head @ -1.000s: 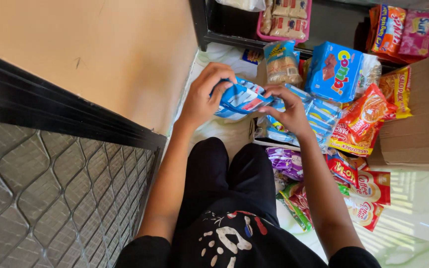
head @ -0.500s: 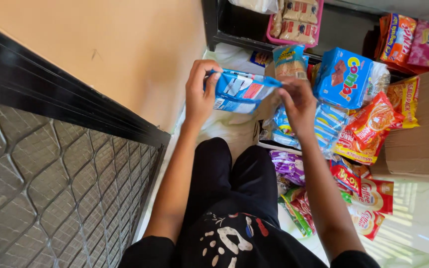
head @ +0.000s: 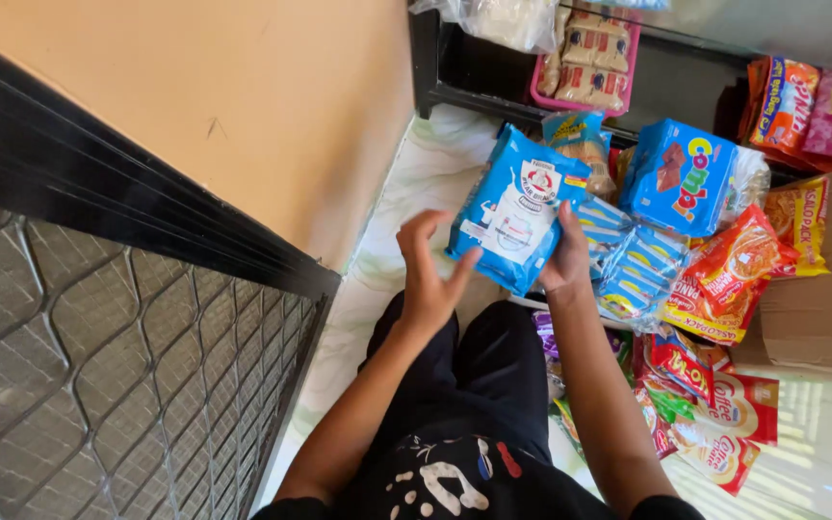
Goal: Organizing various packaged snacks and dry goods on shelves in a pantry area.
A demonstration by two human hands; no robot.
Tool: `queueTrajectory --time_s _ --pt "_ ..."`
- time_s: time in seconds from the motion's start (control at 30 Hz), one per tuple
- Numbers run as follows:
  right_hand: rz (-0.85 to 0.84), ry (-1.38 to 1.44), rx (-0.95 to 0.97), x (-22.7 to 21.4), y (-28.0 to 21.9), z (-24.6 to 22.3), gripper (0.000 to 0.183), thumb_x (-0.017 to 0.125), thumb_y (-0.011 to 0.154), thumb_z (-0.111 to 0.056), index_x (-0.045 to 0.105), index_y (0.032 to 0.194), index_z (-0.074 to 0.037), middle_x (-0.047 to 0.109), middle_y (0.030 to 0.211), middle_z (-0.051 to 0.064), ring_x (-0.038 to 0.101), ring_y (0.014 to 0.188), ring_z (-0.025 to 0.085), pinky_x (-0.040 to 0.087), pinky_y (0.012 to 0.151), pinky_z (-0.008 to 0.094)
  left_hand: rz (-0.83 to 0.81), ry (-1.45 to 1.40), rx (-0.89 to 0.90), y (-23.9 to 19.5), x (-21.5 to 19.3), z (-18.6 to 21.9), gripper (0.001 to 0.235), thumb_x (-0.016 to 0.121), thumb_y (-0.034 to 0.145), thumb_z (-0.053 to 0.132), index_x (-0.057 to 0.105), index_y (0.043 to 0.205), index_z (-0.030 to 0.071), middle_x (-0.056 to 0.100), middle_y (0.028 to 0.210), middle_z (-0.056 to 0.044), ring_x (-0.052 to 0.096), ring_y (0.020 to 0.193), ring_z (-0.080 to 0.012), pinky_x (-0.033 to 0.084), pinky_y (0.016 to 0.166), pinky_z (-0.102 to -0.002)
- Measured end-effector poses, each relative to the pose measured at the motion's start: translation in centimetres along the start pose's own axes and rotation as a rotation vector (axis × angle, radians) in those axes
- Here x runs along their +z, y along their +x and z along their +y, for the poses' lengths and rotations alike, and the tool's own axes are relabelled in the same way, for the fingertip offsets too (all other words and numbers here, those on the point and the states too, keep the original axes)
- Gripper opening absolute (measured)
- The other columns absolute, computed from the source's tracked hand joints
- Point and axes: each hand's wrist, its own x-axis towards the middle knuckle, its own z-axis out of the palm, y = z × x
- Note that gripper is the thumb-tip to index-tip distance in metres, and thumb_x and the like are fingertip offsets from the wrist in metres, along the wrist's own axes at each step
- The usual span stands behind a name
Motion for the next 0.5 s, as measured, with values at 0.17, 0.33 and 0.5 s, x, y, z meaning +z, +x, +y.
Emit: queueTrajectory --time_s 0.17,0.33,0.5 --pt "-0.048 -0.004 -0.053 -2.9 1.4 0.8 0.068 0.073 0.095 -0.038 0.049 0.15 -0.005 0.059 0.146 0.016 0.058 0.134 0.037 0.043 0.118 0.056 -0.078 -0.151 -0.094 1.1 1.4 -1.4 0.046 0.078 0.096 0.018 0.058 0.136 0.007 0.055 0.141 -0.015 0.057 0.131 -0.03 0.047 0.113 -0.039" --pt "-0.048 -0.031 -0.067 -2.9 1.7 0.5 0.067 0.077 0.095 -0.03 0.05 0.15 -0.004 0.061 0.145 0.016 0.059 0.132 0.035 0.044 0.118 0.054 -0.07 -0.252 -0.148 0.7 1.9 -2.5 0.038 0.072 0.098 0.013 0.064 0.134 0.003 0.049 0.15 -0.017 0.06 0.13 -0.0256 0.053 0.105 -0.036" --pt "0.043 -0.223 0.002 0.7 2.5 -2.5 0.06 0.074 0.094 -0.025 0.051 0.145 -0.003 0.063 0.14 0.015 0.063 0.127 0.032 0.048 0.112 0.052 -0.118 -0.665 -0.481 2.4 2.7 -5.1 0.045 0.073 0.095 0.006 0.06 0.137 0.001 0.066 0.127 -0.004 0.059 0.119 -0.0152 0.046 0.103 -0.029"
